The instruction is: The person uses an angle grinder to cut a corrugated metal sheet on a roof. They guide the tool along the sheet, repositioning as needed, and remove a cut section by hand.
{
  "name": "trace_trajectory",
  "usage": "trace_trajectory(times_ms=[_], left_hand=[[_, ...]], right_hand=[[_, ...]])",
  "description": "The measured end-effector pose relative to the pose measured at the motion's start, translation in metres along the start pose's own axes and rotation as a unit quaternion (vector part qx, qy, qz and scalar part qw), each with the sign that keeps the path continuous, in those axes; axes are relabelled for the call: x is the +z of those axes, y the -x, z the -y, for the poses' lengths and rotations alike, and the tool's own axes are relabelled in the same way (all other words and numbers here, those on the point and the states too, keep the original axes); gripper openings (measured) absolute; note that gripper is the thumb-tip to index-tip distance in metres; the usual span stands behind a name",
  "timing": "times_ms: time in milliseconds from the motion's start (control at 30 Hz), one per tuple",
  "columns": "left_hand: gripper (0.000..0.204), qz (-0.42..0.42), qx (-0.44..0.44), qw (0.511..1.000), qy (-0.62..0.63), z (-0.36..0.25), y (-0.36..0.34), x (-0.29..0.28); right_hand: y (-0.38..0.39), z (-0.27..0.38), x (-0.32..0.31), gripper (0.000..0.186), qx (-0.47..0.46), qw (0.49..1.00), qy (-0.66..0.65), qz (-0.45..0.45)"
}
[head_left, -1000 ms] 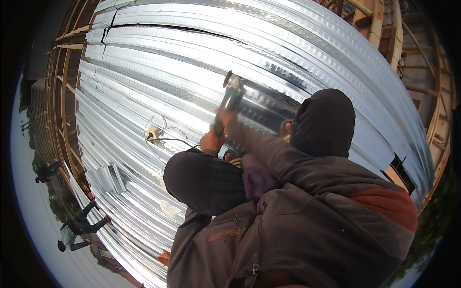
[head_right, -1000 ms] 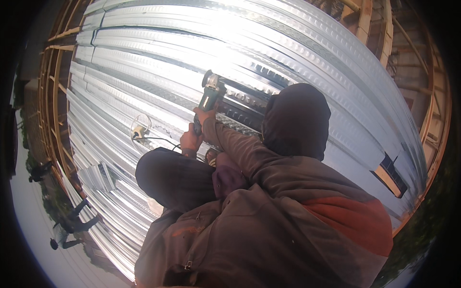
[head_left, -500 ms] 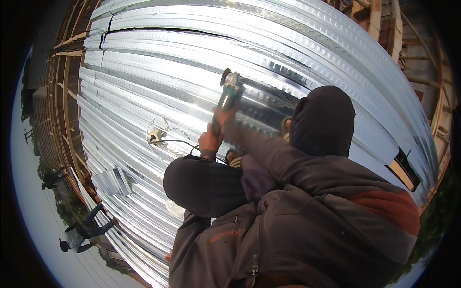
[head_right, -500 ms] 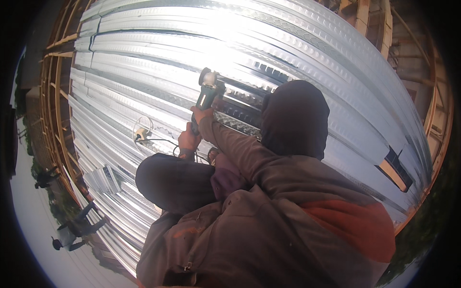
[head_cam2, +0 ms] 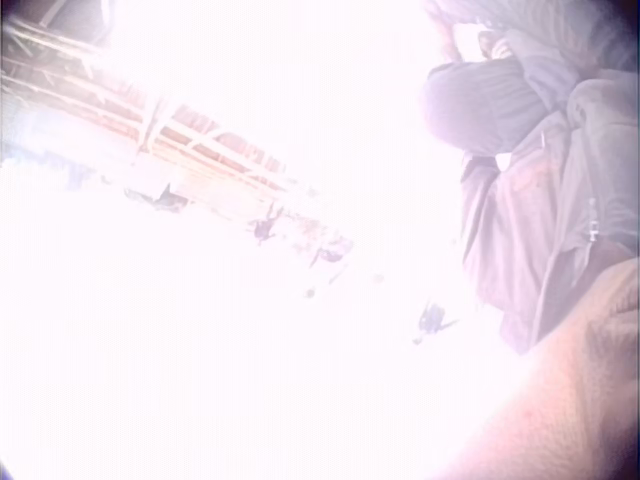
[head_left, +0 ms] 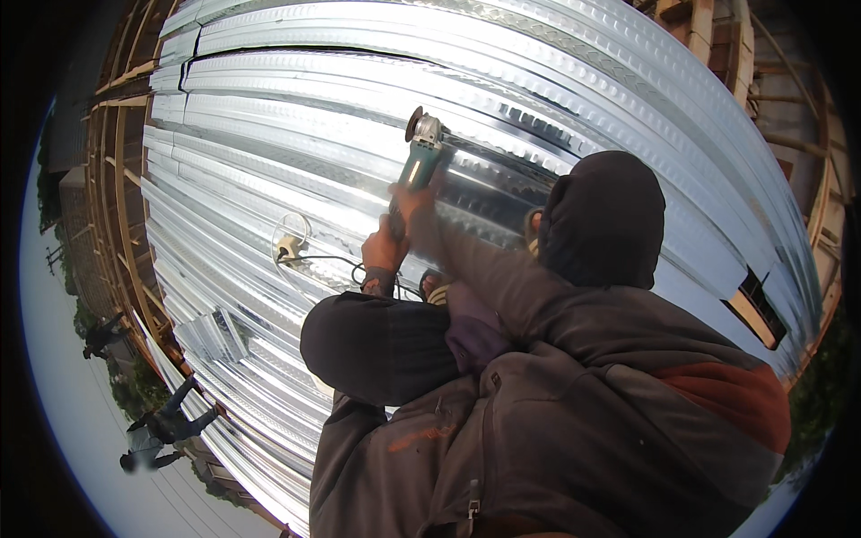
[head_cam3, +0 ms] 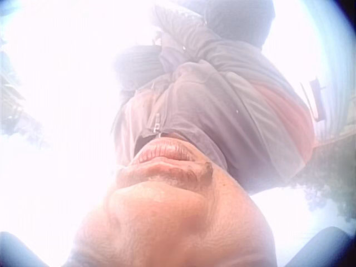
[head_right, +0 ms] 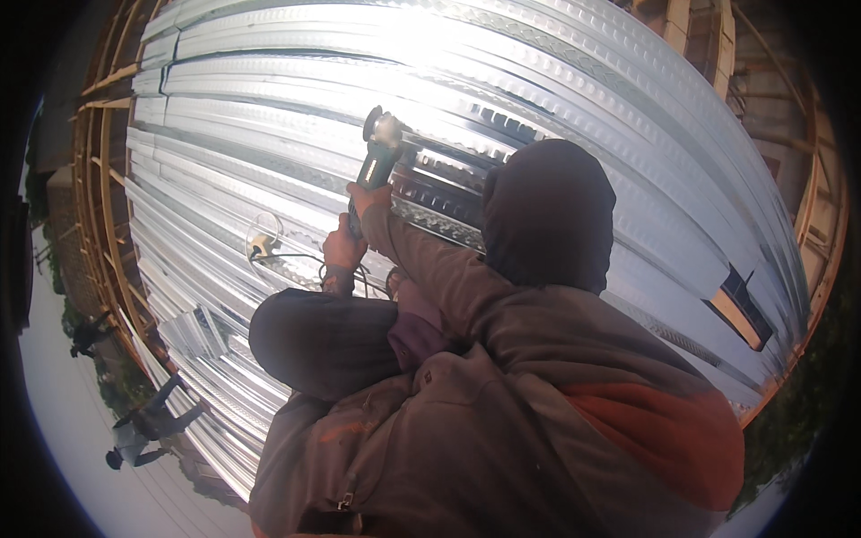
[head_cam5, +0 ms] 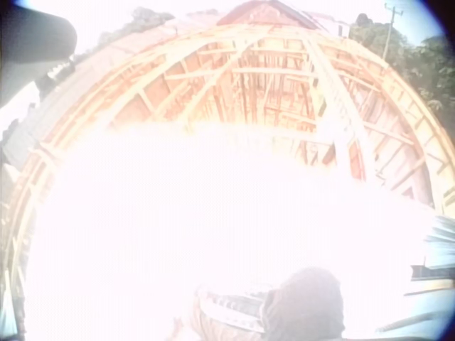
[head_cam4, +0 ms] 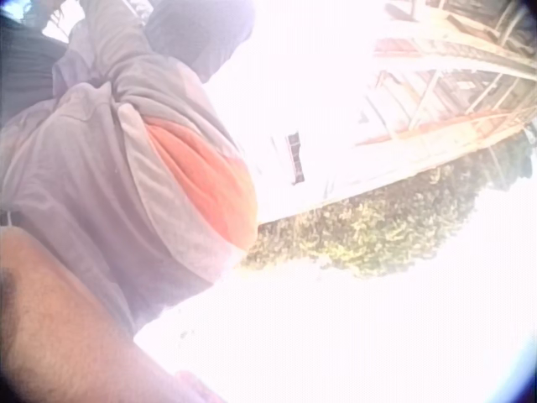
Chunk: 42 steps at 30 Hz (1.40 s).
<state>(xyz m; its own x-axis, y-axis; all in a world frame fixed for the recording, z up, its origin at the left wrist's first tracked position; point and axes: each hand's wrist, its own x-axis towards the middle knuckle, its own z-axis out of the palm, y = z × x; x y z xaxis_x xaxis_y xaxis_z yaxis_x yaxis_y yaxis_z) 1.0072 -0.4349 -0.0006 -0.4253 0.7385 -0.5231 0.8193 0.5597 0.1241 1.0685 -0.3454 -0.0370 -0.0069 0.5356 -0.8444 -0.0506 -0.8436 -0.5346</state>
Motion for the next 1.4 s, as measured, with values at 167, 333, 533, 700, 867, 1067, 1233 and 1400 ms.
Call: trace_trajectory(times_ms=[167, 333, 533, 700, 867, 1067, 1233, 1400], left_hand=[[0.056, -0.016, 0.002, 1.0, -0.001, -0.014, -0.011, -0.006], [0.052, -0.021, 0.011, 1.0, -0.005, -0.014, -0.013, -0.004], [0.055, -0.014, -0.013, 1.0, -0.011, -0.019, -0.01, -0.008], [0.054, -0.019, -0.011, 1.0, 0.001, -0.009, -0.009, -0.002], [0.054, -0.007, -0.005, 1.0, -0.013, -0.016, -0.012, -0.011], [0.057, 0.003, 0.003, 1.0, -0.009, -0.012, -0.018, -0.012], [0.058, 0.003, 0.013, 1.0, -0.001, -0.026, -0.02, -0.026], [0.049, -0.007, 0.029, 1.0, -0.009, -0.028, -0.028, -0.027]], right_hand=[[-0.027, 0.009, 0.003, 0.067, 0.033, 0.999, 0.022, 0.008], [-0.025, 0.016, 0.0, 0.061, 0.026, 0.998, 0.061, 0.01], [-0.018, 0.021, -0.004, 0.075, 0.042, 0.998, 0.043, 0.037], [-0.012, 0.02, -0.001, 0.073, 0.047, 0.997, 0.043, 0.032], [-0.038, 0.0, 0.011, 0.051, 0.062, 0.997, 0.018, 0.03], [-0.028, 0.013, 0.009, 0.051, 0.034, 0.999, 0.031, 0.014], [-0.028, 0.027, 0.013, 0.062, 0.063, 0.997, 0.019, -0.039], [-0.046, 0.032, 0.009, 0.073, 0.068, 0.997, 0.005, 0.029]])
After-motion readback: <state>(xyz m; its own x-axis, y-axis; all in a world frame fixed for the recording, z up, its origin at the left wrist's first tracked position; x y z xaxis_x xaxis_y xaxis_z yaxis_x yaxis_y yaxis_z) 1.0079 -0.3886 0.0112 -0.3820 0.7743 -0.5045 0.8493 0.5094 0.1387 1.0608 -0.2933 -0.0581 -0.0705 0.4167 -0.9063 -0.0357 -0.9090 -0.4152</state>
